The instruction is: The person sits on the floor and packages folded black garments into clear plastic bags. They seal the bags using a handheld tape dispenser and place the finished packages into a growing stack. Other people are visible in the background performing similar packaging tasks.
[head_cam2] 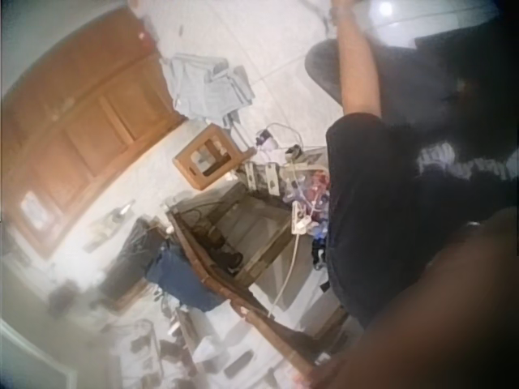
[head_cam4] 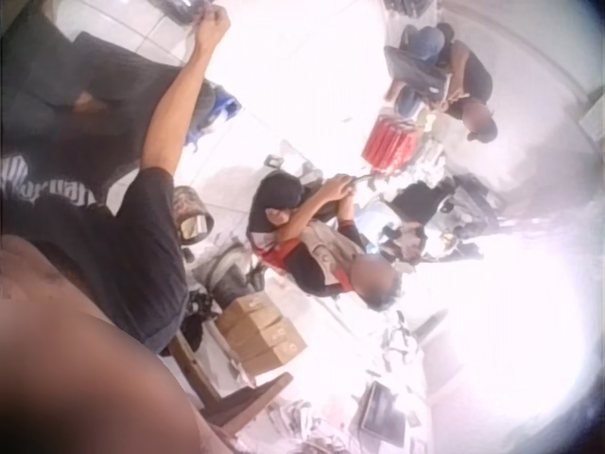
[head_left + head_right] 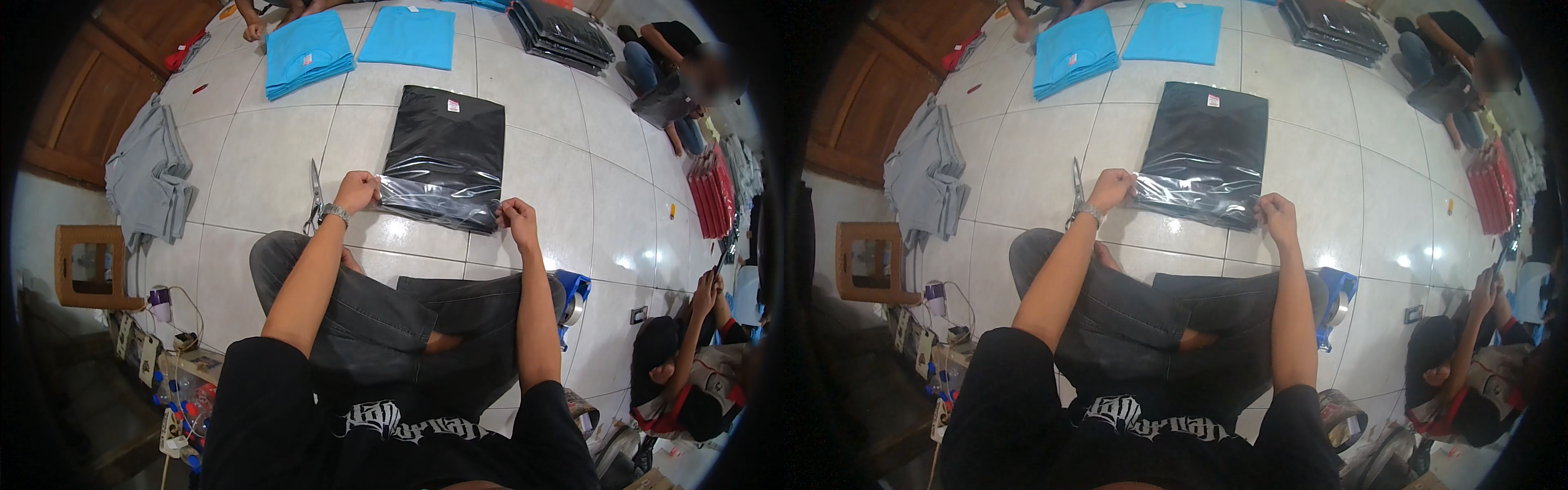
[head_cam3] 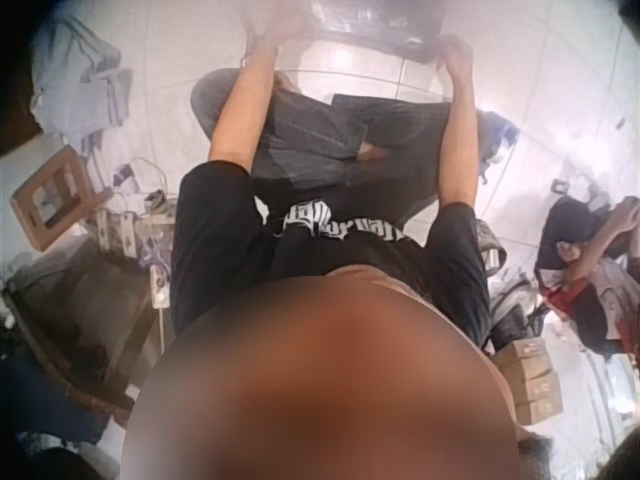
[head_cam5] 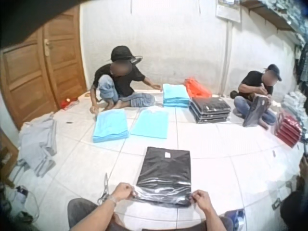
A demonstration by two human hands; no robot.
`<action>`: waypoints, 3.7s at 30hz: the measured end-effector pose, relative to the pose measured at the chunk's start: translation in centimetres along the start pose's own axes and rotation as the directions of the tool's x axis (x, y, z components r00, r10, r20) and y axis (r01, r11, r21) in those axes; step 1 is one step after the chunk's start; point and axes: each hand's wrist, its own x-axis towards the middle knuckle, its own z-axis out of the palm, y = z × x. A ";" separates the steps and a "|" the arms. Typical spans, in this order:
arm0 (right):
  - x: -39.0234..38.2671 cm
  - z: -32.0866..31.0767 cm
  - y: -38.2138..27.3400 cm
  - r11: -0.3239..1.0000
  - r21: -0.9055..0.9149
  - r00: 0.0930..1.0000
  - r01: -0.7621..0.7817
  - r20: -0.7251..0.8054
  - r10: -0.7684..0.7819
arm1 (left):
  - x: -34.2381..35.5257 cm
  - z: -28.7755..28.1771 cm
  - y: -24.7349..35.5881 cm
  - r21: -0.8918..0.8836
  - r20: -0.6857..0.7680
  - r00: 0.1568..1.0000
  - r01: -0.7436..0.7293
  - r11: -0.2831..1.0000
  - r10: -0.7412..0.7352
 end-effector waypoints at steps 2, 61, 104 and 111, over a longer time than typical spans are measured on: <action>0.5 0.3 0.4 1.000 -0.021 0.999 -0.022 -0.026 0.022 | 0.7 0.4 -0.9 0.060 -0.080 0.995 -0.051 0.997 0.056; -1.4 1.9 1.7 0.934 -0.298 0.979 -0.199 -0.010 0.206 | -1.5 8.4 2.3 0.717 0.280 0.750 -0.579 0.388 0.599; -32.2 -14.0 4.4 0.935 0.300 0.749 -0.188 -0.573 0.334 | -1.3 10.8 2.1 0.708 0.300 0.721 -0.607 0.361 0.624; -38.1 -12.1 8.0 0.877 0.476 0.835 0.063 -0.507 0.215 | -1.3 11.0 2.2 0.713 0.301 0.720 -0.605 0.354 0.625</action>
